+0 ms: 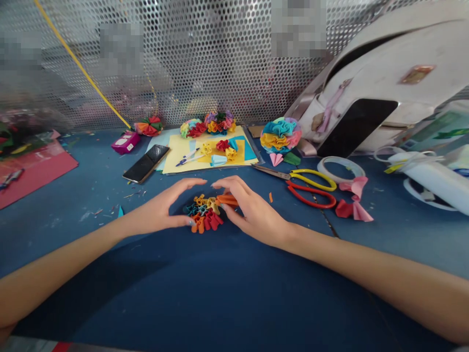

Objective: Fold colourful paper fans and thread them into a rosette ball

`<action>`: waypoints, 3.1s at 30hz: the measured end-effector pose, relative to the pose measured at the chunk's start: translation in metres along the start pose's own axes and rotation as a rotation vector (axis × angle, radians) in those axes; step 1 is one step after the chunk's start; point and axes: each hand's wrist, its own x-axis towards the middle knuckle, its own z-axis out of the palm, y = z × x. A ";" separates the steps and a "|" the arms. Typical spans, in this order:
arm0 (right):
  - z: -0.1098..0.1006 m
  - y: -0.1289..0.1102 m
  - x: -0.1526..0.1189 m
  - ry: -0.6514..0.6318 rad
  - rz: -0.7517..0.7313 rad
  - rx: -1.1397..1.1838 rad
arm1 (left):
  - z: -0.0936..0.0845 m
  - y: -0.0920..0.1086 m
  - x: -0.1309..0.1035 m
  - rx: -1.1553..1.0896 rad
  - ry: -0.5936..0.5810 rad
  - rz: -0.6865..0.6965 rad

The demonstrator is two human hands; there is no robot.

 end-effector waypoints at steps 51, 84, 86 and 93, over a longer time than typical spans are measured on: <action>-0.006 0.008 -0.002 0.059 -0.062 0.197 | 0.039 0.003 -0.005 -0.041 0.110 0.039; -0.003 0.005 -0.004 0.082 -0.082 0.222 | 0.035 0.000 -0.003 -0.223 0.168 -0.043; -0.002 0.006 -0.004 0.094 -0.040 0.243 | 0.033 0.000 -0.002 -0.352 0.204 -0.067; 0.001 0.013 -0.002 0.104 0.142 0.447 | 0.022 0.011 0.009 -1.207 0.319 -0.372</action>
